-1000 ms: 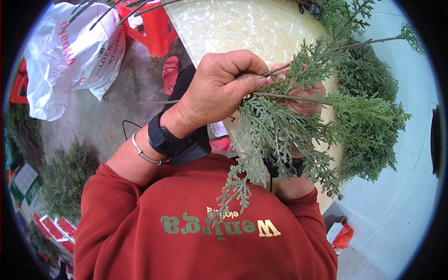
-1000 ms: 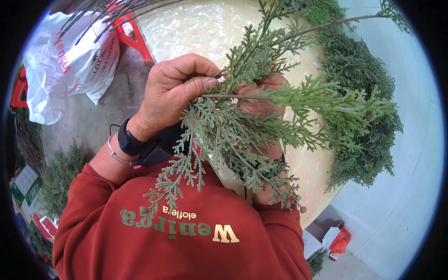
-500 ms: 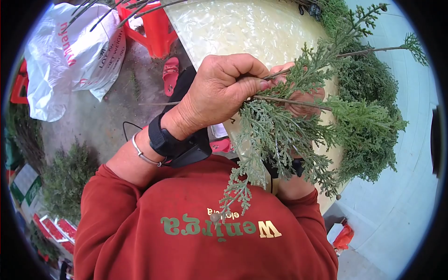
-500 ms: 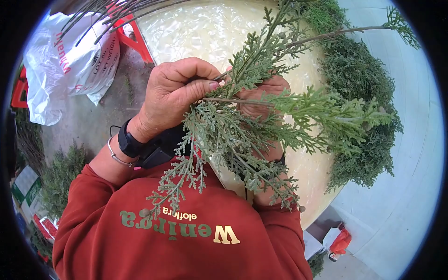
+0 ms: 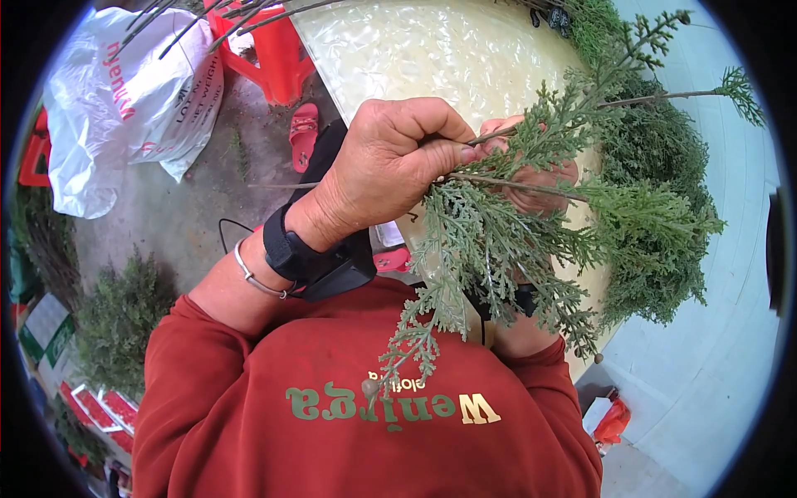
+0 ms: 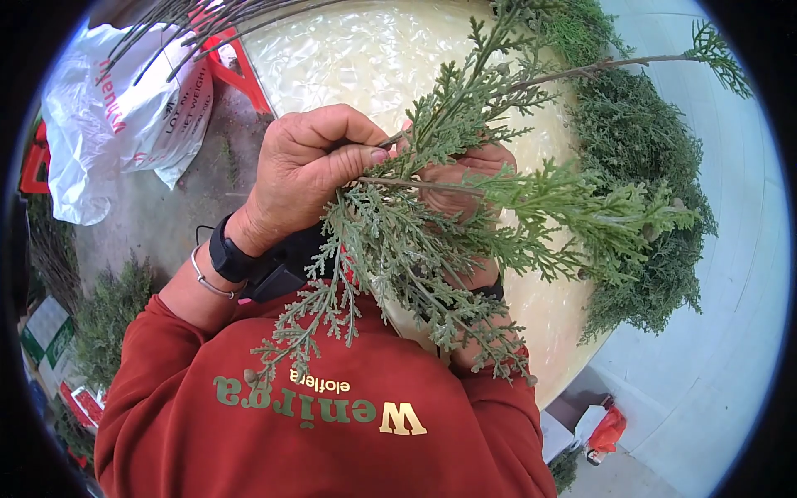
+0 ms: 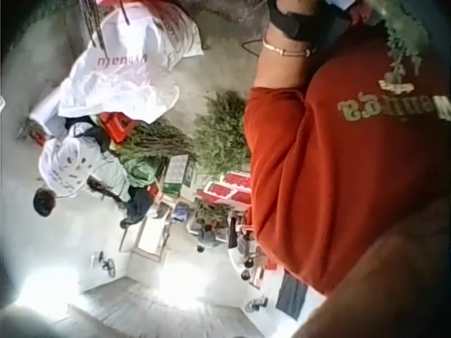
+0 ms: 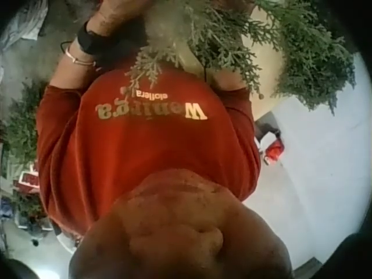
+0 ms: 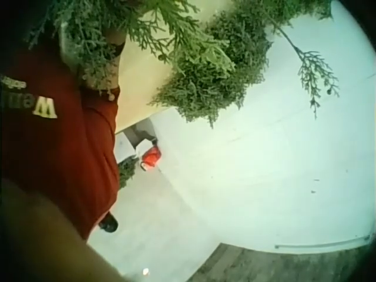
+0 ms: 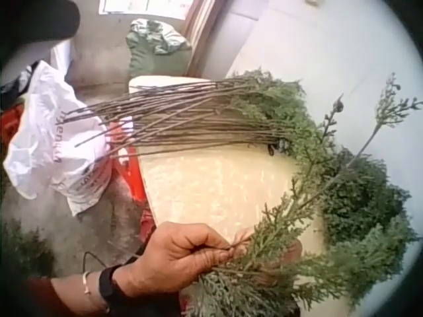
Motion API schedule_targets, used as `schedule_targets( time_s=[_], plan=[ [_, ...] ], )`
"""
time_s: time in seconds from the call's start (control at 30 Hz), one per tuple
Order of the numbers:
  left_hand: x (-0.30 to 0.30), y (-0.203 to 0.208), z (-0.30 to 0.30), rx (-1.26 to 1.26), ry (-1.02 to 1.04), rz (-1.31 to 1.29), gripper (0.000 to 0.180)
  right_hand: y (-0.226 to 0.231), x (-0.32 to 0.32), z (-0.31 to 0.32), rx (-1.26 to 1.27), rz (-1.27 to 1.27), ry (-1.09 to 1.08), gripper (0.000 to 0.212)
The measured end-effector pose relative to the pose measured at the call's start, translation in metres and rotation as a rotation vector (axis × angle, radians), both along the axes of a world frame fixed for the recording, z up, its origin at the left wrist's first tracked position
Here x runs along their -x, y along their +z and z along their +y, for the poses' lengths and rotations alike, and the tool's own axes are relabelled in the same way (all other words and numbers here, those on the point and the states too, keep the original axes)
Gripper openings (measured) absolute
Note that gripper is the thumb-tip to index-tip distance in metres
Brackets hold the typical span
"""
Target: Attaching evergreen sprigs to wooden sticks using wire ties or small fasteners to create bundles.
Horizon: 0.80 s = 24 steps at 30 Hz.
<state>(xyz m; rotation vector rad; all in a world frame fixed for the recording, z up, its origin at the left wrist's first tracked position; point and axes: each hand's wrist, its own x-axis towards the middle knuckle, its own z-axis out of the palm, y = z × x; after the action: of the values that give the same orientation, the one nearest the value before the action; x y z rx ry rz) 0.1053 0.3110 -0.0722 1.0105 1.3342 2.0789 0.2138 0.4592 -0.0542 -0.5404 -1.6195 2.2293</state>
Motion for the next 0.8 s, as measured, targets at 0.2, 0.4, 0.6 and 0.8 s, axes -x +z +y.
schedule_targets(
  time_s=[0.2, 0.4, 0.6, 0.8],
  plan=[
    [-0.001, 0.002, 0.001, -0.008, -0.01, 0.022, 0.009, -0.004, 0.0, 0.013, 0.245, 0.082, 0.21, 0.012],
    [-0.001, 0.002, 0.002, -0.007, 0.008, 0.013, 0.006, 0.003, -0.002, 0.006, -0.428, -0.213, 0.012, 0.015],
    [-0.002, 0.004, 0.004, -0.022, 0.014, 0.015, 0.007, 0.015, 0.003, -0.019, -1.082, -0.278, -0.214, 0.019],
    [0.0, 0.002, 0.0, 0.022, 0.016, 0.036, 0.007, 0.028, 0.003, -0.013, -0.293, -0.209, -0.07, 0.013]
  ],
)
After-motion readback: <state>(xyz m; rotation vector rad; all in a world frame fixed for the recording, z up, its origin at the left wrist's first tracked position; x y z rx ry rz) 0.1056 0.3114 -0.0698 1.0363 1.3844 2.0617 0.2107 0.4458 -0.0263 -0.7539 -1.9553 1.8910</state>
